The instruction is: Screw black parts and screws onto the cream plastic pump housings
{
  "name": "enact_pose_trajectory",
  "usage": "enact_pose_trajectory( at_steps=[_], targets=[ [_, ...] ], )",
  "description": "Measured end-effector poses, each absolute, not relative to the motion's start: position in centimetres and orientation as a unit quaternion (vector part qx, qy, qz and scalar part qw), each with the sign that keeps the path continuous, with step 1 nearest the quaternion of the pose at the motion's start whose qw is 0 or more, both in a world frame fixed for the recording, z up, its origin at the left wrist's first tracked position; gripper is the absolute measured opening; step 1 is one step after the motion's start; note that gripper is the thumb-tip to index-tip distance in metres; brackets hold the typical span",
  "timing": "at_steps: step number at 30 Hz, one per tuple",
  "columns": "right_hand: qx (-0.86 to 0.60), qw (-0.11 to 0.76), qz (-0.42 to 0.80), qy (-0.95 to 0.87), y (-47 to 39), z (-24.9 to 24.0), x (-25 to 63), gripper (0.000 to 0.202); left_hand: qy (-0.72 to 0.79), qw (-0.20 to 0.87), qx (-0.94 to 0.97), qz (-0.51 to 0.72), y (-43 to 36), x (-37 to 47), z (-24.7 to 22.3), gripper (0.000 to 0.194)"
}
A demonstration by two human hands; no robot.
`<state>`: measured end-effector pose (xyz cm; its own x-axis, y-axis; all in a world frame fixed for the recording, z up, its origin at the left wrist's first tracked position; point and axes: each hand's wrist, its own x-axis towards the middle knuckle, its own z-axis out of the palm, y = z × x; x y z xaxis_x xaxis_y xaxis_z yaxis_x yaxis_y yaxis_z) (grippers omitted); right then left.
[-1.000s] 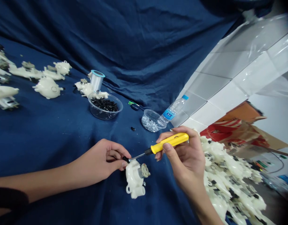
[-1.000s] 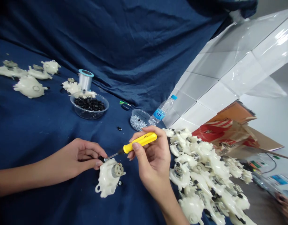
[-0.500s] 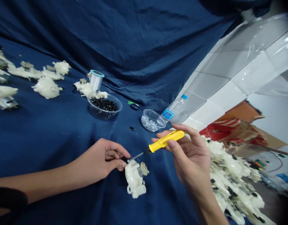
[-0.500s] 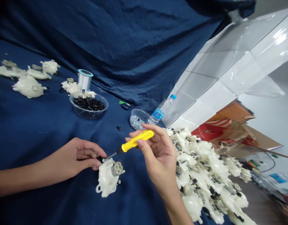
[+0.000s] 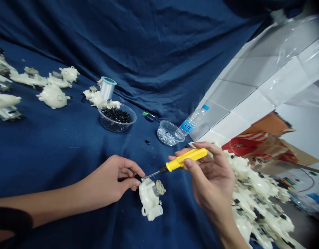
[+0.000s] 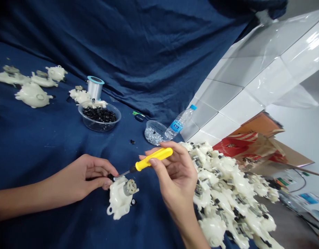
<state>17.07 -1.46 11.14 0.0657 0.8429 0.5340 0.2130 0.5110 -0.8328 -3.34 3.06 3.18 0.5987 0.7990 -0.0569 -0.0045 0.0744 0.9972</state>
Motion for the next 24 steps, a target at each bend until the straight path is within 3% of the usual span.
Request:
enact_pose_trajectory(
  at_steps=[9, 17, 24],
  targets=[
    [-0.395, 0.602, 0.261, -0.643, -1.8, 11.0, 17.4, 0.031, 0.304, 0.633, 0.636, 0.320, 2.6, -3.4, 4.0, 0.014],
    [-0.380, 0.651, 0.289, -0.590, -0.7, 10.4, 19.0, 0.030, 0.234, 0.390, 0.806, 0.378, 2.3, -4.2, 4.9, 0.030],
    [-0.389, 0.662, 0.331, -0.548, 0.7, 8.9, 20.5, 0.031, 0.274, 0.339, 0.819, 0.374, 3.8, -4.7, 6.8, 0.030]
  ],
)
